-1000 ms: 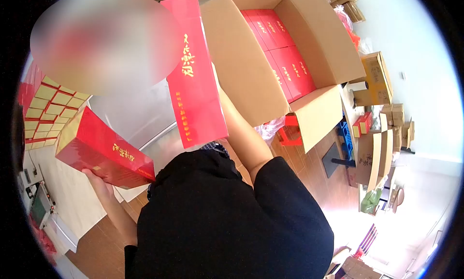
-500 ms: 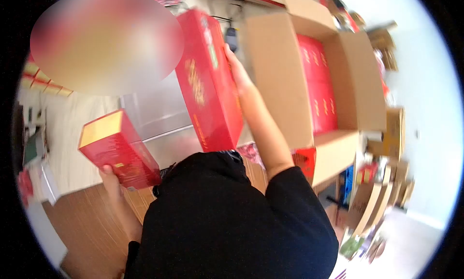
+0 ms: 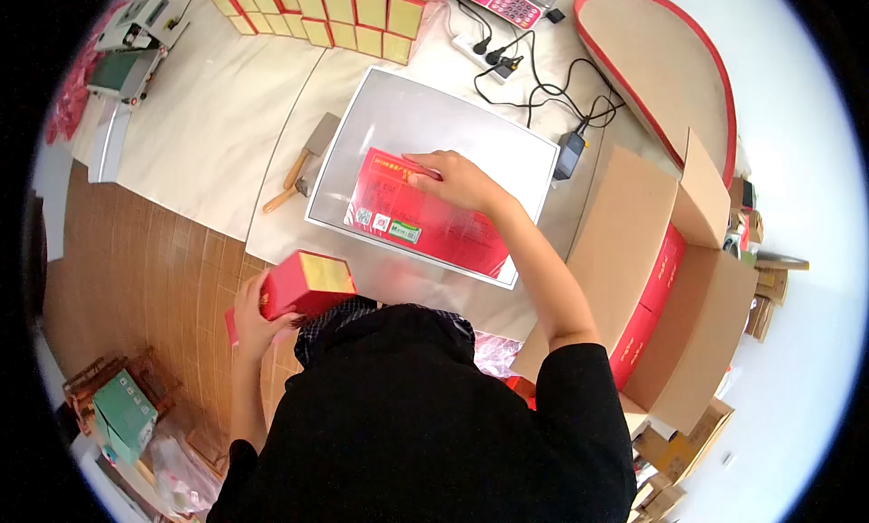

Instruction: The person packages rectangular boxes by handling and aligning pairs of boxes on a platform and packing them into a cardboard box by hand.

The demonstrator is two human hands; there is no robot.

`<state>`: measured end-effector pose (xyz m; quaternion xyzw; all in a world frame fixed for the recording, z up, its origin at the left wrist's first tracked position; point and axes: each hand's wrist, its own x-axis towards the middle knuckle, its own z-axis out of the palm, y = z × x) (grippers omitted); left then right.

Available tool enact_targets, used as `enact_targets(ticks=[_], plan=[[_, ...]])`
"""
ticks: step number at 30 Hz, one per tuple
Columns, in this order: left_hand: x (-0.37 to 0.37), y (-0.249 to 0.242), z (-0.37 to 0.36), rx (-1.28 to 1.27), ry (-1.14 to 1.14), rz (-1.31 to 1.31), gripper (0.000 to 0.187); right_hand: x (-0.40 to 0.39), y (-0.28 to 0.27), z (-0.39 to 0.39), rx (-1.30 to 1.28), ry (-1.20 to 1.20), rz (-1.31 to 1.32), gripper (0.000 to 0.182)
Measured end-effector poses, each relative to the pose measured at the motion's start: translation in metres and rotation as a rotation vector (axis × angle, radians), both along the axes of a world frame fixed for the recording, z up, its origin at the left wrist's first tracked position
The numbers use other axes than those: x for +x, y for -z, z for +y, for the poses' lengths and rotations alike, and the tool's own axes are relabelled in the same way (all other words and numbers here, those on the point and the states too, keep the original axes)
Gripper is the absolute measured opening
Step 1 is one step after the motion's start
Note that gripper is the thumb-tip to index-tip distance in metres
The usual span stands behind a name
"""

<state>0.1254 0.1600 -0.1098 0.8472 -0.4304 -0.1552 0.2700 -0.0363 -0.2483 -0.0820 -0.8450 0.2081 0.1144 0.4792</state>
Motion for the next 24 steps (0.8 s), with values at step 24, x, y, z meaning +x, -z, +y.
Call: enact_targets(ticks=[24], plan=[[-0.086, 0.064, -0.128, -0.068, 0.661, -0.160, 0.075, -0.005, 0.030, -0.024, -0.783, 0.020, -0.382, 0.090]])
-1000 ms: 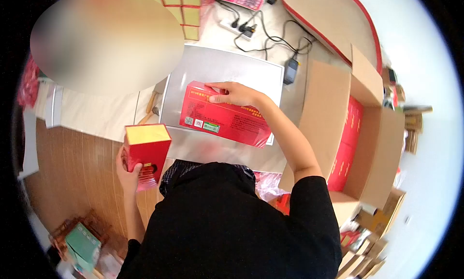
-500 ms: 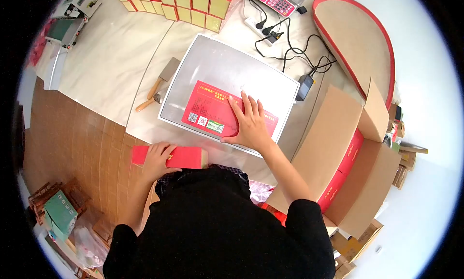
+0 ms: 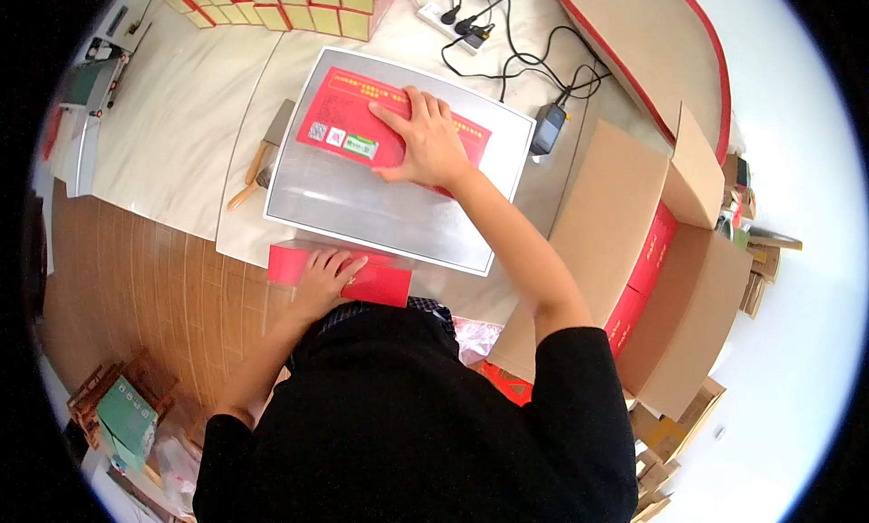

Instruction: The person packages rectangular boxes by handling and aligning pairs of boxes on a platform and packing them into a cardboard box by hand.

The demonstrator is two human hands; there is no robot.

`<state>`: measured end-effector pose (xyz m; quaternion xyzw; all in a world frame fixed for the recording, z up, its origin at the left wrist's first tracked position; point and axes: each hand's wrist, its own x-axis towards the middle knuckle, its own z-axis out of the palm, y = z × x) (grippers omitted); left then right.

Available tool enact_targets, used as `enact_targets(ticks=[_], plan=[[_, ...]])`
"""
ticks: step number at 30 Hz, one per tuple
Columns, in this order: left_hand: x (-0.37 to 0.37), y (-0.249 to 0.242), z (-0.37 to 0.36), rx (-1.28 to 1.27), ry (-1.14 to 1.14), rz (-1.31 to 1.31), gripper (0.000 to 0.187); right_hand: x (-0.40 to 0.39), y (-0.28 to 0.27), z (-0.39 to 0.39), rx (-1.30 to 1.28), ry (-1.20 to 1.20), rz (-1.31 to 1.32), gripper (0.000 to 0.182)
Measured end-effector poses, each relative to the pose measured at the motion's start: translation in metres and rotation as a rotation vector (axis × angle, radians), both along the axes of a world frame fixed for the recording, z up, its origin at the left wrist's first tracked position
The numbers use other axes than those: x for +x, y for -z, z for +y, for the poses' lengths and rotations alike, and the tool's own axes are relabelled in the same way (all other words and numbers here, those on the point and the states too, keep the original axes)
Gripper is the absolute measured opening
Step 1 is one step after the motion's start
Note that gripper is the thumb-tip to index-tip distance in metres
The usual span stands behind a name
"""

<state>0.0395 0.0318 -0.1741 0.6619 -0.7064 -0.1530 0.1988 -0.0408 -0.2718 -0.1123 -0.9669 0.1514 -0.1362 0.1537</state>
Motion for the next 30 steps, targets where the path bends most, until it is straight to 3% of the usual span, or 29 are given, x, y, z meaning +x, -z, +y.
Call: enact_targets(ticks=[5, 9, 15, 23, 25, 27, 29, 30], plan=[[-0.012, 0.016, 0.013, 0.045, 0.079, -0.075, 0.079, 0.018, 0.012, -0.034, -0.093, 0.060, -0.060, 0.086], [-0.016, 0.015, 0.016, 0.018, 0.056, -0.081, 0.082, 0.018, 0.020, -0.036, -0.130, 0.104, -0.033, 0.092], [-0.019, 0.012, 0.020, 0.018, 0.056, -0.070, 0.081, -0.035, 0.013, 0.028, -0.144, 0.065, 0.088, 0.101], [-0.021, 0.023, 0.041, -0.065, 0.103, -0.120, 0.068, -0.118, -0.021, 0.123, 0.078, 0.035, 0.188, 0.101], [-0.023, 0.026, 0.043, -0.078, 0.084, -0.115, 0.066, -0.137, -0.033, 0.121, 0.470, 0.120, 0.147, 0.099], [-0.023, 0.022, 0.043, -0.084, 0.073, -0.080, 0.073, -0.154, -0.064, 0.121, 1.372, 0.237, -0.096, 0.090], [-0.027, 0.014, 0.037, -0.073, 0.070, -0.085, 0.074, -0.188, -0.052, 0.111, 1.963, 0.372, -0.325, 0.082], [-0.030, 0.010, 0.033, -0.054, 0.046, -0.090, 0.075, -0.197, -0.033, 0.108, 2.220, 0.263, -0.620, 0.081]])
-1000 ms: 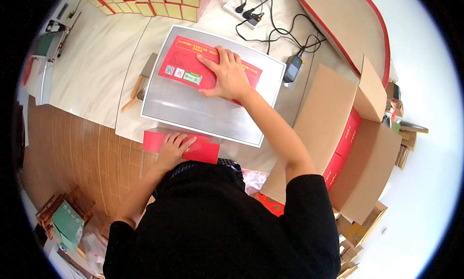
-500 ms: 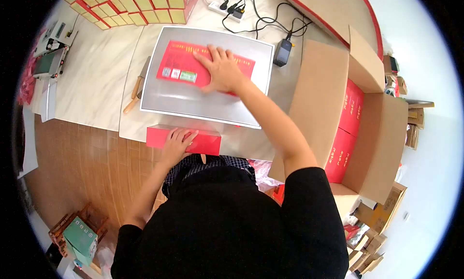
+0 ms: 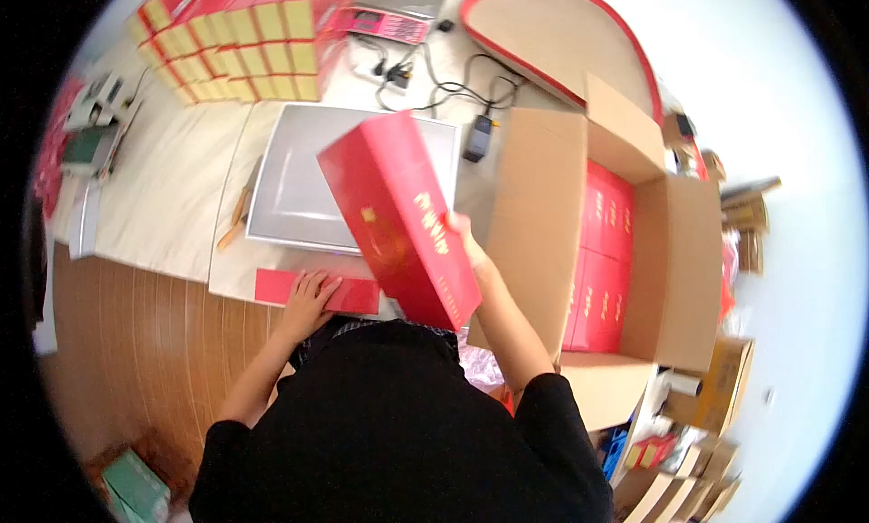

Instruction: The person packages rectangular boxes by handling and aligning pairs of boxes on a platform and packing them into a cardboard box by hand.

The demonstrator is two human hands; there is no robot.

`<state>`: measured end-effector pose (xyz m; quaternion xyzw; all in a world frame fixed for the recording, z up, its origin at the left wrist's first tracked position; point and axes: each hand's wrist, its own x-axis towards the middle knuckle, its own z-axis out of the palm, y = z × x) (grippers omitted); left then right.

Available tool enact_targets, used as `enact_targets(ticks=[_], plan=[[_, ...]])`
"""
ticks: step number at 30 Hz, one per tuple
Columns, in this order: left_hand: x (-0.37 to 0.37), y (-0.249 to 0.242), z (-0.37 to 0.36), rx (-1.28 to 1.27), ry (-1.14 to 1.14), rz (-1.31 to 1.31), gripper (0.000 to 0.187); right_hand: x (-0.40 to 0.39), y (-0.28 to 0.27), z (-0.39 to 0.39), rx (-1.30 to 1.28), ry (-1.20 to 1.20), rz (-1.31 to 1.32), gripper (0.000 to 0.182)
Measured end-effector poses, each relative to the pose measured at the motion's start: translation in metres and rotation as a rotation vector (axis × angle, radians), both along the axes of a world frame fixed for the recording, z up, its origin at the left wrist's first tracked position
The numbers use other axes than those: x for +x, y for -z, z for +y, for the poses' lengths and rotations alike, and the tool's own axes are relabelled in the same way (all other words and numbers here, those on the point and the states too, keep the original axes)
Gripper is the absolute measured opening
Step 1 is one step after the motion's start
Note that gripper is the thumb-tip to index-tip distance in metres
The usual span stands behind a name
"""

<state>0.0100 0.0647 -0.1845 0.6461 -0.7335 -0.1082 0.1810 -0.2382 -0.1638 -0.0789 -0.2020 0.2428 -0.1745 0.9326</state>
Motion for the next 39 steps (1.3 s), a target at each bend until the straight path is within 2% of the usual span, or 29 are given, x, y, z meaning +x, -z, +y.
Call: enact_targets(ticks=[2, 5, 10, 12, 16, 19, 20, 22, 24, 25, 28, 29, 31, 32, 33, 35, 39], plan=[[-0.004, -0.003, -0.008, 0.028, 0.062, -0.041, 0.077, 0.003, -0.019, 0.006, 0.080, 0.100, -0.307, 0.079], [-0.007, -0.002, -0.017, 0.065, 0.137, -0.100, 0.078, 0.009, -0.032, 0.018, 0.067, 0.241, -0.462, 0.075], [-0.006, -0.003, -0.024, 0.094, 0.222, -0.122, 0.079, 0.018, -0.047, 0.019, 0.000, 0.332, -0.496, 0.069], [-0.008, -0.001, -0.025, 0.047, 0.219, -0.075, 0.080, 0.022, -0.050, 0.015, -0.010, 0.342, -0.501, 0.067], [-0.012, -0.007, -0.027, 0.103, 0.212, -0.089, 0.079, 0.022, -0.052, 0.008, -0.017, 0.367, -0.501, 0.062], [-0.013, -0.010, -0.026, 0.153, 0.178, 0.002, 0.077, 0.022, -0.046, 0.006, 0.010, 0.385, -0.520, 0.059], [-0.014, -0.009, -0.026, 0.111, 0.151, 0.047, 0.074, 0.022, -0.040, 0.005, 0.064, 0.383, -0.577, 0.065], [-0.015, -0.010, -0.028, 0.070, 0.131, 0.094, 0.071, 0.020, -0.035, 0.003, 0.021, 0.387, -0.562, 0.061], [-0.014, -0.013, -0.028, 0.013, 0.079, 0.251, 0.057, 0.015, -0.032, 0.003, -0.021, 0.385, -0.545, 0.057], [-0.015, -0.015, -0.029, 0.013, 0.075, 0.252, 0.057, 0.007, -0.032, 0.006, -0.049, 0.442, -0.440, 0.059], [-0.016, -0.039, -0.040, -0.145, -0.095, 0.396, 0.035, -0.010, -0.035, 0.005, -0.134, 0.542, -0.126, 0.062], [-0.013, -0.040, -0.042, -0.154, -0.135, 0.392, 0.035, -0.006, -0.035, 0.001, -0.167, 0.556, -0.026, 0.064], [-0.007, -0.042, -0.041, -0.243, -0.207, 0.414, 0.032, 0.013, -0.031, -0.009, -0.939, 0.415, 0.512, 0.077], [-0.007, -0.049, -0.042, -0.258, -0.224, 0.436, 0.029, 0.024, -0.022, -0.010, -1.568, 0.435, 0.975, 0.090], [-0.006, -0.051, -0.039, -0.264, -0.272, 0.434, 0.029, 0.033, -0.012, -0.003, -1.846, 0.351, 1.289, 0.095], [-0.003, -0.052, -0.034, -0.259, -0.263, 0.456, 0.026, 0.047, 0.001, -0.001, -1.957, 0.200, 1.319, 0.094], [0.003, -0.053, -0.014, -0.270, -0.350, 0.471, 0.024, 0.069, 0.025, -0.005, -2.018, 0.077, 1.332, 0.093]])
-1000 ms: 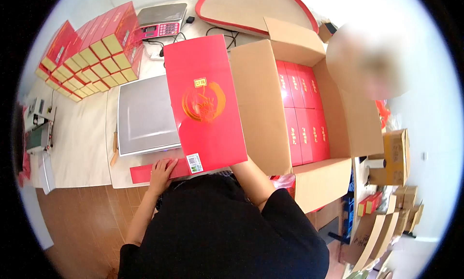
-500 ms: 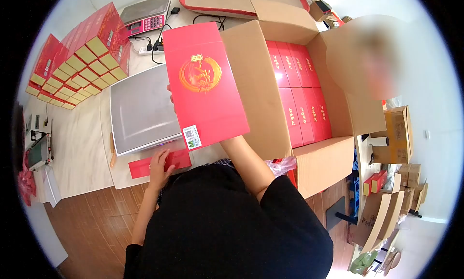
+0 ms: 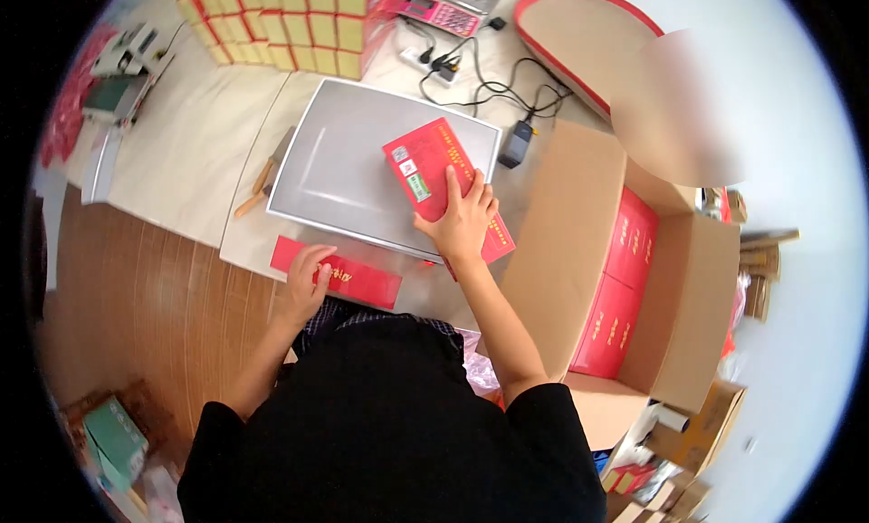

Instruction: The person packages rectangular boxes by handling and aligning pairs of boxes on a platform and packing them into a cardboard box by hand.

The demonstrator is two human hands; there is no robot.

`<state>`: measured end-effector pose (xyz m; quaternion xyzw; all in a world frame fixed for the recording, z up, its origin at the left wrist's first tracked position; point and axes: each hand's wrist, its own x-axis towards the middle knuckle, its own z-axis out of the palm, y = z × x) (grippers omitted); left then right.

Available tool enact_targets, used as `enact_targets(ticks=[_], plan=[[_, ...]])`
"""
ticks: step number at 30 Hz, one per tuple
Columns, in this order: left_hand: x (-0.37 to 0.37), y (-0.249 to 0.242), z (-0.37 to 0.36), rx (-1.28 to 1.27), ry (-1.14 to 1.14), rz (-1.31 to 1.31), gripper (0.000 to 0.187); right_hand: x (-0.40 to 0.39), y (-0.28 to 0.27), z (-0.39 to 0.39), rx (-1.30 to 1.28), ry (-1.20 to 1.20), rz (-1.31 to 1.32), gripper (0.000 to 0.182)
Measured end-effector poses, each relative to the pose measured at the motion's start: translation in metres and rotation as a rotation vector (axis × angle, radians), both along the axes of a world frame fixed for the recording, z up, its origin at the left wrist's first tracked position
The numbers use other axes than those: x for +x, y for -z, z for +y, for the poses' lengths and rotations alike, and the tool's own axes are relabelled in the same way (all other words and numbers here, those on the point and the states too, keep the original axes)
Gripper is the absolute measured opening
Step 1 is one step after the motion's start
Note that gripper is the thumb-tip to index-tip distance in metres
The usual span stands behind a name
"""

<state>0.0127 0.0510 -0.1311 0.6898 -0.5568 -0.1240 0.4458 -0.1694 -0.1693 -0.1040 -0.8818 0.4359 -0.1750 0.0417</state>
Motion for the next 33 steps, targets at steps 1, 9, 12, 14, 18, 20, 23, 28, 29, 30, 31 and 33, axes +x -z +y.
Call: enact_targets(ticks=[1, 9, 12, 14, 18, 20, 23, 28, 29, 30, 31, 33], plan=[[-0.001, 0.000, 0.005, -0.006, -0.049, 0.008, 0.023, 0.006, 0.003, 0.000, -0.021, 0.029, -0.013, 0.092], [-0.006, 0.011, 0.021, -0.043, -0.222, 0.079, 0.021, 0.079, 0.010, 0.000, -0.058, 0.086, -0.052, 0.089], [-0.004, 0.004, 0.015, -0.059, -0.204, 0.059, 0.020, 0.093, 0.010, -0.002, -0.024, 0.096, -0.049, 0.089], [0.004, -0.004, 0.011, -0.104, -0.220, 0.055, 0.019, 0.098, -0.002, 0.002, 0.078, 0.108, -0.158, 0.089], [0.007, -0.012, -0.008, -0.112, -0.296, 0.218, 0.022, 0.055, -0.050, -0.004, 1.633, 0.059, -1.156, 0.072], [0.001, -0.018, -0.034, -0.226, -0.299, 0.592, 0.027, 0.037, -0.078, 0.000, 1.924, -0.074, -1.447, 0.054], [-0.011, -0.069, -0.065, -0.203, -0.105, 0.817, 0.048, 0.026, -0.073, 0.017, 2.048, -0.274, -1.639, 0.053], [-0.023, -0.115, -0.090, 0.027, 0.202, 1.153, 0.070, 0.009, -0.057, 0.037, 2.007, -0.375, -1.740, 0.052], [-0.025, -0.129, -0.093, 0.112, 0.200, 1.085, 0.073, 0.006, -0.056, 0.038, 1.986, -0.380, -1.744, 0.052], [-0.028, -0.130, -0.096, 0.122, 0.216, 1.077, 0.073, 0.003, -0.055, 0.039, 1.955, -0.379, -1.736, 0.051], [-0.030, -0.129, -0.098, 0.105, 0.191, 1.082, 0.077, -0.002, -0.053, 0.039, 1.915, -0.375, -1.725, 0.051], [-0.032, -0.130, -0.100, 0.095, 0.174, 1.079, 0.082, -0.010, -0.050, 0.037, 1.800, -0.343, -1.660, 0.051]])
